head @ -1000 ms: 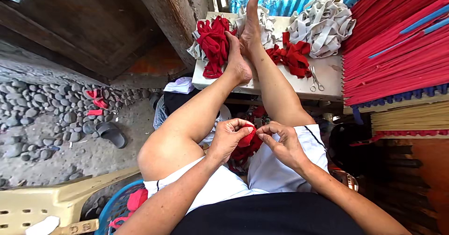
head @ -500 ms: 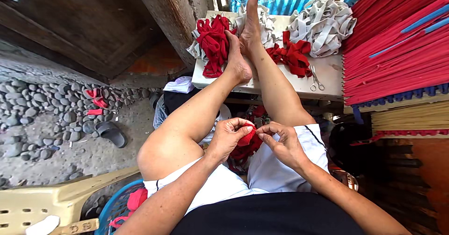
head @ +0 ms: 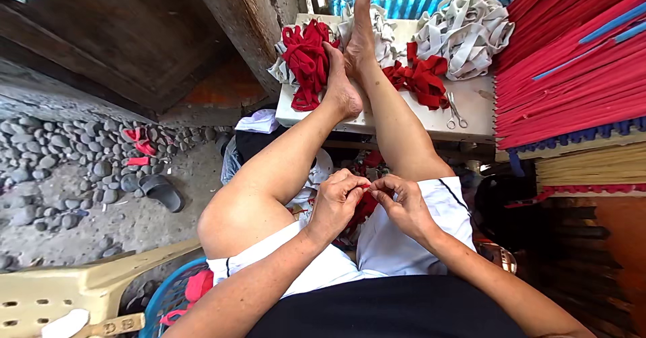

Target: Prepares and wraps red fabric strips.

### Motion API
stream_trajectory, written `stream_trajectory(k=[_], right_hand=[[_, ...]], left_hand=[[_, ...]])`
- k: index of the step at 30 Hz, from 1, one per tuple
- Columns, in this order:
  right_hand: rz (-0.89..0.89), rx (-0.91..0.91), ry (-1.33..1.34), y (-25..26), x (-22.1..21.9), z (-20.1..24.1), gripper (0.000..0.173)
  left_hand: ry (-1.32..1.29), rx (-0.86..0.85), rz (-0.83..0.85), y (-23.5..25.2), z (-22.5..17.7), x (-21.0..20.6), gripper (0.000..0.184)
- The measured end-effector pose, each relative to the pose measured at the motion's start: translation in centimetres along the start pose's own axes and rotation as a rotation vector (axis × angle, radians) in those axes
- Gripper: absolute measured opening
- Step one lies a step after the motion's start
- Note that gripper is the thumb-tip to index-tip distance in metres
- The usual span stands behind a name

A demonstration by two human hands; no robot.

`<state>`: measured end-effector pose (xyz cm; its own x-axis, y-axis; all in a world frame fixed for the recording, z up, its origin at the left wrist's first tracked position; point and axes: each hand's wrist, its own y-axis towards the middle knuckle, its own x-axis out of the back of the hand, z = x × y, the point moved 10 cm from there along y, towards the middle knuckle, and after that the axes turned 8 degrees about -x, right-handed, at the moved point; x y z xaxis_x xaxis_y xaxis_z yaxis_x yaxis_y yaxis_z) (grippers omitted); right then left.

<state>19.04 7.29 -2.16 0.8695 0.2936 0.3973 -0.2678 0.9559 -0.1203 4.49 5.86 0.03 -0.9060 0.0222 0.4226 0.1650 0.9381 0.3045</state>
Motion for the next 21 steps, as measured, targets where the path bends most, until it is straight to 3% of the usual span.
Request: stream_trajectory(k=[5, 10, 21], right_hand=[[-0.037, 0.0, 0.059, 0.0, -0.1, -0.5, 0.007], [0.017, -0.047, 0.11, 0.2, -0.6, -0.8, 0.021], [0.066, -0.193, 0.239, 0.5, -0.4, -1.5, 0.004]], left_hand=[[0.019, -0.033, -0.027, 0.1, -0.3, 0.0, 0.013], [0.012, -0.062, 0.003, 0.0, -0.4, -0.5, 0.013], [-0.075, 0.081, -0.051, 0.3, 0.7, 0.1, 0.005]])
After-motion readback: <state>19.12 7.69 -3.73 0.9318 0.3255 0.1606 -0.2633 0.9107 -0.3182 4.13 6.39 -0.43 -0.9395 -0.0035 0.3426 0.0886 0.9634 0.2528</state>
